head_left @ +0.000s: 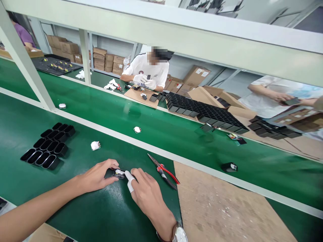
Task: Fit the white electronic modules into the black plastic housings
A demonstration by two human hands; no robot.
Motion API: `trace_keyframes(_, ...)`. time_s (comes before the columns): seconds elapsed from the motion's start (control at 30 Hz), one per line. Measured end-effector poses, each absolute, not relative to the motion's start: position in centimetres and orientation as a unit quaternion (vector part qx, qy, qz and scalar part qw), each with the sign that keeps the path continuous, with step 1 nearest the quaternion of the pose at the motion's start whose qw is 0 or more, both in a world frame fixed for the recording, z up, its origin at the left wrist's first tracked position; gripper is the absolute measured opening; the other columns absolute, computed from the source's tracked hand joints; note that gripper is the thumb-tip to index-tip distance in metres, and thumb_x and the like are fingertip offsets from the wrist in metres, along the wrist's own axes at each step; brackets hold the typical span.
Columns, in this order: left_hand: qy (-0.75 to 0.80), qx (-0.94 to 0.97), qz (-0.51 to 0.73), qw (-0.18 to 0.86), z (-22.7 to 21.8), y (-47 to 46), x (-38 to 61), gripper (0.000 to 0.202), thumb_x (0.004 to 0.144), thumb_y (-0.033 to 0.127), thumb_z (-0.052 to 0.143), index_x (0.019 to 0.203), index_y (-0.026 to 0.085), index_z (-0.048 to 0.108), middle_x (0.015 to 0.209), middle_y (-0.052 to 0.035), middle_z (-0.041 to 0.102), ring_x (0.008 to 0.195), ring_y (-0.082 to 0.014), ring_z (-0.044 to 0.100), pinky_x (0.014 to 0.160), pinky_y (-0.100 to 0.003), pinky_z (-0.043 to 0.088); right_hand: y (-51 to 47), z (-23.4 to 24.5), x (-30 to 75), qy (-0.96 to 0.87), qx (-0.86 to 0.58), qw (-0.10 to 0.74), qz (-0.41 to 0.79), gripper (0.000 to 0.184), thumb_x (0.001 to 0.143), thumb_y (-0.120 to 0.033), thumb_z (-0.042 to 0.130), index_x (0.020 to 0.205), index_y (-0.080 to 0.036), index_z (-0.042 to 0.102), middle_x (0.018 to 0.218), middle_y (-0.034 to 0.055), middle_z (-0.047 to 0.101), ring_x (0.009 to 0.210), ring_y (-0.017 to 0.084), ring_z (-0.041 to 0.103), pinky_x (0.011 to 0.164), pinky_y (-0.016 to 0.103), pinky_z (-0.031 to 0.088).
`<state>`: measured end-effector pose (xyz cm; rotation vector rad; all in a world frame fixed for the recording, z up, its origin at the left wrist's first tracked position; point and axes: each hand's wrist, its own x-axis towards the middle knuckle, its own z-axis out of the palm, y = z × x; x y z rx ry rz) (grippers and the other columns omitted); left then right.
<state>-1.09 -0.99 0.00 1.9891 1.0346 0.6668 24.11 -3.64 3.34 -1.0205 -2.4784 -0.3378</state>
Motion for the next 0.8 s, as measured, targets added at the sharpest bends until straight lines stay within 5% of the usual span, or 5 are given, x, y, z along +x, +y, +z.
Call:
trace_keyframes(0.33, 0.407, 0.786, 0.266, 0.382, -0.1, -0.9, -1.1, 0.042, 0.098, 0.031, 0.069, 0.133, 0.028, 0.046, 0.128, -0.0075, 0.074, 0.122, -0.0264, 0.072, 0.103, -0.044, 0.060, -3.7, 3.5, 23.7, -0.887, -0.385, 0.231, -0.108, 0.027, 0.079, 0.003, 0.051, 0.071, -0.022, 0.057, 0.090, 0.0074, 0.061, 0.076, 0.020, 0.055, 0.056, 0.033, 0.040)
trace_keyframes(0.5, 0.414, 0.794, 0.263, 0.359, -0.1, -1.0, -1.2, 0.043, 0.098, 0.030, 0.071, 0.134, 0.028, 0.048, 0.130, -0.0073, 0.072, 0.121, -0.0260, 0.073, 0.105, -0.043, 0.060, -3.3, 2.8, 25.1, -0.860, -0.413, 0.289, -0.083, 0.024, 0.093, -0.003, 0.048, 0.089, -0.019, 0.065, 0.097, 0.0079, 0.063, 0.075, 0.018, 0.055, 0.061, 0.032, 0.045)
trace_keyframes(0.8, 0.241, 0.893, 0.335, 0.181, 0.1, -0.8, -1.3, 0.024, 0.105, 0.014, 0.061, 0.127, 0.023, 0.064, 0.130, -0.0119, 0.068, 0.116, -0.0227, 0.071, 0.097, -0.034, 0.061, -1.9, -1.0, 27.4, -0.834, -0.494, 0.225, -0.102, 0.025, 0.093, -0.004, 0.048, 0.104, -0.014, 0.069, 0.099, 0.0115, 0.065, 0.089, 0.026, 0.058, 0.078, 0.041, 0.053)
